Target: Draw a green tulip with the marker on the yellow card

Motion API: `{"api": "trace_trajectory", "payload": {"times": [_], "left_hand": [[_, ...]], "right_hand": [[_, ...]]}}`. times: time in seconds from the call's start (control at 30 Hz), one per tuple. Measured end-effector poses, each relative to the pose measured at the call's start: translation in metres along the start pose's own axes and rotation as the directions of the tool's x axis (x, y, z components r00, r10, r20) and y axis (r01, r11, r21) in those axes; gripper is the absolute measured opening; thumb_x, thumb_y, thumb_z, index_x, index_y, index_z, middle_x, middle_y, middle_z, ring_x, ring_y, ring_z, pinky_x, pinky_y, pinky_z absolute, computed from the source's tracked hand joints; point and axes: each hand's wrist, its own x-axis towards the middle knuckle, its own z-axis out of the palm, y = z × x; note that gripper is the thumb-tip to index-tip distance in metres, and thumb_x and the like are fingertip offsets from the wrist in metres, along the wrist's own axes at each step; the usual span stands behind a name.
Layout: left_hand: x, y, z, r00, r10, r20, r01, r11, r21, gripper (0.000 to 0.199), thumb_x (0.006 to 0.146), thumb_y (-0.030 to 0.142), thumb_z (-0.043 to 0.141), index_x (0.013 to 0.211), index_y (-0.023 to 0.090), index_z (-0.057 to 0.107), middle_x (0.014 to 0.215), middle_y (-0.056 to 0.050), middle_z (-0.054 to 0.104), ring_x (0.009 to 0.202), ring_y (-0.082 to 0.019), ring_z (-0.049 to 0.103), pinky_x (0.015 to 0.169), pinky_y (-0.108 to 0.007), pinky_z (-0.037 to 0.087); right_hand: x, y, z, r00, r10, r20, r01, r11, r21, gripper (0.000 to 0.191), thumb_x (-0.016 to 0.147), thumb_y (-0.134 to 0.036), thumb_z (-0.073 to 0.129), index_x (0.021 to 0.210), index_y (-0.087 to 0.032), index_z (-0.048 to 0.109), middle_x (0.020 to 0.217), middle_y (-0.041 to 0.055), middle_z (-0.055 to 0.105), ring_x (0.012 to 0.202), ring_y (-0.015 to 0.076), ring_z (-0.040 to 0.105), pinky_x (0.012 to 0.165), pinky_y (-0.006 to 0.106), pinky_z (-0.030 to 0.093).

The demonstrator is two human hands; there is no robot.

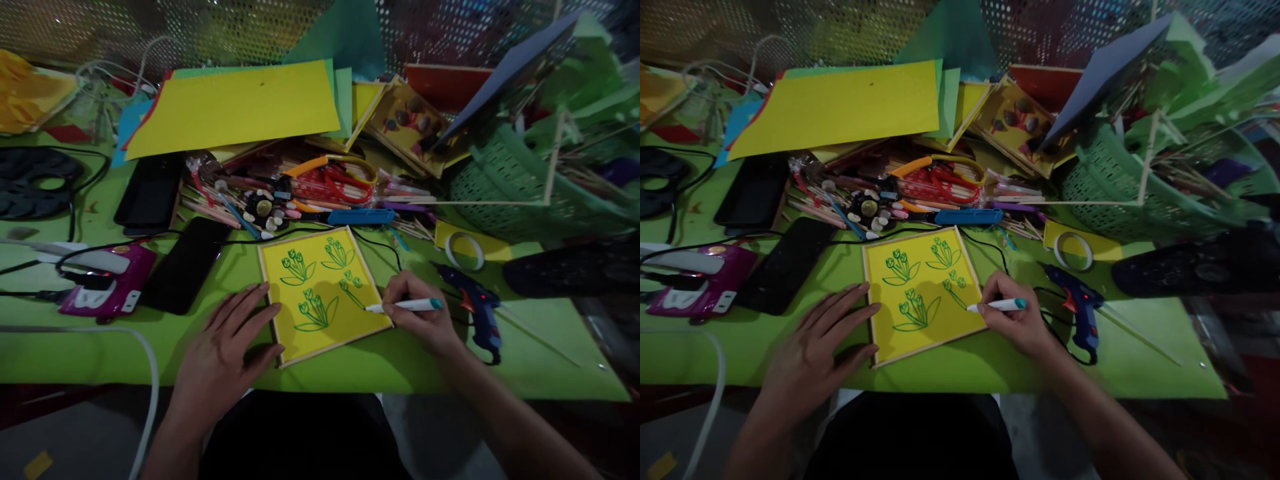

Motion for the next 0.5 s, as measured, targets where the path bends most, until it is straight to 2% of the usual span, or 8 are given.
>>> {"api": "trace_trajectory", "payload": {"times": [0.17,0.3,0.5], "left_hand": [[-0.001,0.0,0.0,1.0,-0.001,0.002,0.001,1.0,-0.007,0.048,0.099,0.036,0.067,0.144,0.025,0.057,0.161,-0.011,0.054,0.147,-0.03,0.054,0.121,-0.051,0.045],[0.0,0.0,0.0,1.0,-0.001,-0.014,0.001,1.0,-0.009,0.046,0.099,0.036,0.066,0.143,0.025,0.058,0.159,-0.011,0.056,0.146,-0.03,0.055,0.12,-0.05,0.046],[-0.001,0.0,0.002,1.0,0.003,-0.002,-0.003,1.0,-0.014,0.048,0.1,0.037,0.066,0.145,0.026,0.055,0.161,-0.012,0.053,0.146,-0.03,0.054,0.119,-0.052,0.047]], "right_hand": [[0.005,-0.003,0.002,0.992,0.003,-0.13,0.007,0.997,0.072,0.012,0.088,-0.032,0.078,0.088,-0.024,0.068,0.078,0.0007,0.066,0.062,0.0167,0.056,0.056,0.03,0.043],[0.013,-0.005,0.007,0.995,0.017,-0.103,-0.007,0.996,0.093,0.014,0.089,-0.032,0.079,0.097,-0.024,0.07,0.085,0.0028,0.07,0.069,0.0184,0.062,0.06,0.031,0.047],[0.016,-0.002,0.008,0.995,0.021,-0.093,-0.02,1.0,0.014,0.01,0.089,-0.027,0.076,0.092,-0.023,0.067,0.079,0.0004,0.068,0.063,0.0154,0.057,0.057,0.028,0.043]]}}
